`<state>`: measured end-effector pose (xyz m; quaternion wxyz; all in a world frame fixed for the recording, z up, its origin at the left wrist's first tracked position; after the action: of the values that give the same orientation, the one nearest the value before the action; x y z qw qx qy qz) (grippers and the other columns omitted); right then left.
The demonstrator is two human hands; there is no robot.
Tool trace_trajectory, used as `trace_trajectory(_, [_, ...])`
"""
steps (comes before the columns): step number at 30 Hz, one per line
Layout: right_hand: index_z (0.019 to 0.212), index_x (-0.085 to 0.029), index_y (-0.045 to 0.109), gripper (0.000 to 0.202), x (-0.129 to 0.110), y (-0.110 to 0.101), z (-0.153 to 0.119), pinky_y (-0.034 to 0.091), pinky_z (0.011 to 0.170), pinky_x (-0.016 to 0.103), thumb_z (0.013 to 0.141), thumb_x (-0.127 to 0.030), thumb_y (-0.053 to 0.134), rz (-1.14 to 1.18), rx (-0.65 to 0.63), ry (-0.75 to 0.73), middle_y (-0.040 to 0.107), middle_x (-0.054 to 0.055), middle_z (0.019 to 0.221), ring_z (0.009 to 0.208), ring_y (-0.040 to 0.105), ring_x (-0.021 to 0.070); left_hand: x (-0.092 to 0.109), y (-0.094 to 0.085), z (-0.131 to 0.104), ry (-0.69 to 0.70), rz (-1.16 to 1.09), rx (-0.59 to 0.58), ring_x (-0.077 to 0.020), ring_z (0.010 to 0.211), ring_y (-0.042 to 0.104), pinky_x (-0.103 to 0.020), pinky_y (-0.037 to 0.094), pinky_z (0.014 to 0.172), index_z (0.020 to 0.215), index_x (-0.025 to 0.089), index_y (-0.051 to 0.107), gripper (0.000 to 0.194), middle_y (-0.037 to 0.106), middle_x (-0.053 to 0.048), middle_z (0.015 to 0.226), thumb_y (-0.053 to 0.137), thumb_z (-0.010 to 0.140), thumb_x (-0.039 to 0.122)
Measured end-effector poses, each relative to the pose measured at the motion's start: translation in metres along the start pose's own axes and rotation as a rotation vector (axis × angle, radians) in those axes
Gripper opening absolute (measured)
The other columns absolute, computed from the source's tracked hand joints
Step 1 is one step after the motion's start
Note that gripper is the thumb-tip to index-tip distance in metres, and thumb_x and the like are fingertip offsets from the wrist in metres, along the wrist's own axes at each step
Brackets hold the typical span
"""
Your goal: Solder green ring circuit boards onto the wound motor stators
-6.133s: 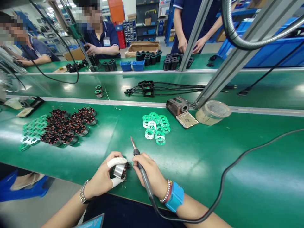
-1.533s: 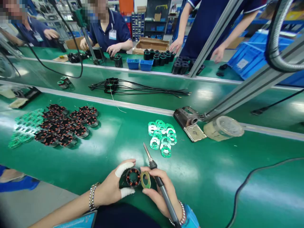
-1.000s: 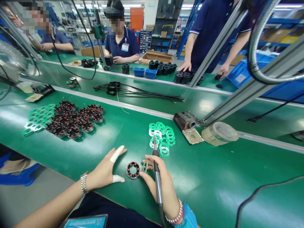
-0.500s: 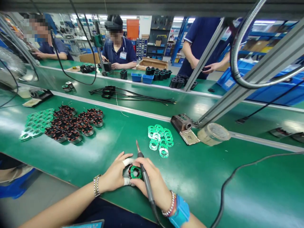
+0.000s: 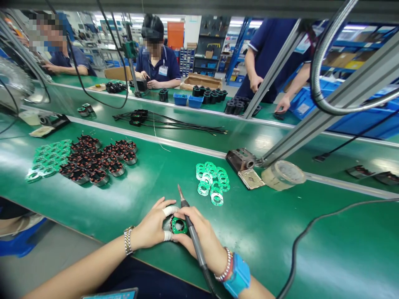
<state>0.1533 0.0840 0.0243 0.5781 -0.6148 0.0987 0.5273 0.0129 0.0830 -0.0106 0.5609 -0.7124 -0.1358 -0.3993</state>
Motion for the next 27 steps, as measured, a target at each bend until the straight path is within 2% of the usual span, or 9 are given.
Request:
trace_trajectory(6, [0.102,-0.023,0.052,0.023,-0.007,0.002,-0.002,0.053,0.066,0.026,0.079,-0.021,0.058,-0.066,-0.008,-0.081,0.059,0.005,0.087,0.075,0.062,0.0171,-0.002,0.002,0.000,0.020,0.008,0.001,-0.0276,0.124,0.040,-0.054,0.018,0.107,0.111,0.021,0.054,0.057,0.054,-0.012,0.125,0.074,0.058,0.027])
trace_trajectory(13, [0.106,-0.023,0.050,0.027,-0.003,0.008,-0.005,0.054,0.071,0.027,0.080,-0.021,0.056,-0.061,0.128,-0.048,0.060,0.006,0.091,0.079,0.063,0.0182,0.000,0.002,-0.002,-0.001,0.023,0.025,-0.0274,0.122,0.042,-0.053,0.021,0.107,0.108,0.019,0.054,0.052,0.058,-0.012,0.119,0.073,0.060,0.028])
trace_trajectory(19, [0.108,-0.024,0.047,0.029,-0.002,0.012,-0.008,0.054,0.075,0.028,0.081,-0.017,0.055,-0.060,0.187,-0.092,0.058,0.007,0.097,0.086,0.062,0.0184,0.001,0.004,-0.003,0.009,0.035,0.040,-0.0284,0.122,0.043,-0.054,0.019,0.108,0.109,0.018,0.053,0.052,0.061,-0.011,0.114,0.071,0.061,0.026])
trace_trajectory(27, [0.108,-0.023,0.050,0.031,0.004,0.012,-0.003,0.054,0.073,0.028,0.079,-0.022,0.059,0.020,0.119,-0.086,0.060,0.007,0.095,0.083,0.063,0.0189,0.001,0.011,-0.011,-0.029,0.065,0.153,-0.0283,0.119,0.047,-0.055,0.025,0.105,0.113,0.019,0.049,0.055,0.059,-0.014,0.118,0.067,0.062,0.021])
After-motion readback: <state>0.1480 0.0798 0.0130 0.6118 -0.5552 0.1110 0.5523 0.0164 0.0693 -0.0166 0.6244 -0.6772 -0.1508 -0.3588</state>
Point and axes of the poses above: each hand's wrist, its own z-axis towards the middle knuckle, its own y-axis out of the palm, x = y × z, the point moved 4 cm from there along z, towards the middle knuckle
